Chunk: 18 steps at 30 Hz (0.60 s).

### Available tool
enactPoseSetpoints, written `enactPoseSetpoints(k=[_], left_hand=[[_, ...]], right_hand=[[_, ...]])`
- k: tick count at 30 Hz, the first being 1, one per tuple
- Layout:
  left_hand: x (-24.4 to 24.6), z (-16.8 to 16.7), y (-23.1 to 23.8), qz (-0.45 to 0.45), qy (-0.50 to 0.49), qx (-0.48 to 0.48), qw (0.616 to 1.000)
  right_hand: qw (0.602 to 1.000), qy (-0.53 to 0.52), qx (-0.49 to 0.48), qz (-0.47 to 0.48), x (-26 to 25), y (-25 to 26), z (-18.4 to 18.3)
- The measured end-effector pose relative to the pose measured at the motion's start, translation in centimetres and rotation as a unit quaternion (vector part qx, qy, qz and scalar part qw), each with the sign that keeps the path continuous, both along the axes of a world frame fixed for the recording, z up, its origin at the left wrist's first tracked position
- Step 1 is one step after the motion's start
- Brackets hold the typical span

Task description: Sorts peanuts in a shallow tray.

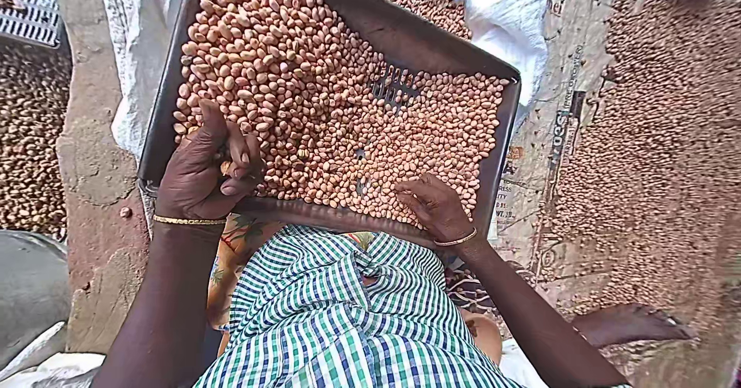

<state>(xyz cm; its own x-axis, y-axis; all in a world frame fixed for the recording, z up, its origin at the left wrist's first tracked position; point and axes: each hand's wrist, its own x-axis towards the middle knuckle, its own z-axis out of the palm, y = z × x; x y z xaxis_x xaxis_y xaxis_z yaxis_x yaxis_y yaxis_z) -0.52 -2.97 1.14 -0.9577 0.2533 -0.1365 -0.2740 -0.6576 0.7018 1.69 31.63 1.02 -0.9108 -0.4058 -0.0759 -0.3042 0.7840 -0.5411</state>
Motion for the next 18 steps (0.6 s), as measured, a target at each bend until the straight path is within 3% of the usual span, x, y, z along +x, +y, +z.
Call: enactPoseSetpoints(k=[4, 6, 8, 10, 11, 12, 14, 16, 18], left_hand=[[0.0, 0.1, 0.0, 0.003, -0.007, -0.006, 1.000], [0.0, 0.1, 0.1, 0.004, -0.007, 0.000, 1.000], [0.0, 0.0, 0.1, 0.000, 0.001, 0.007, 1.000], [0.0, -0.2, -0.1, -0.008, 0.011, 0.010, 1.000], [0.0, -0.3, -0.2, -0.012, 0.013, 0.011, 1.000], [0.0, -0.3, -0.2, -0.016, 0.012, 0.012, 1.000], [-0.2, -0.2, -0.1, -0.014, 0.009, 0.017, 1.000], [0.0, 0.0, -0.1, -0.010, 0.007, 0.012, 1.000], [0.1, 0.0, 0.0, -0.005, 0.004, 0.012, 1.000]], right_hand=[[0.995, 0.047, 0.080, 0.038, -0.2, -0.9, -0.5], [0.997, 0.013, 0.056, 0.045, -0.7, -0.5, 0.0], [0.992, -0.057, -0.112, -0.004, -1.3, 0.7, 0.2], [0.903, -0.185, -0.379, -0.087, -1.7, 1.3, -0.4], [0.866, -0.226, -0.437, -0.095, -1.9, 1.3, -0.7], [0.855, -0.248, -0.447, -0.092, -2.0, 1.1, -0.8], [0.904, -0.236, -0.344, -0.092, -2.2, -0.6, 0.0], [0.978, -0.149, -0.136, -0.048, -2.0, -3.0, 0.9], [0.999, -0.032, -0.014, 0.020, -1.8, -4.0, 0.1]])
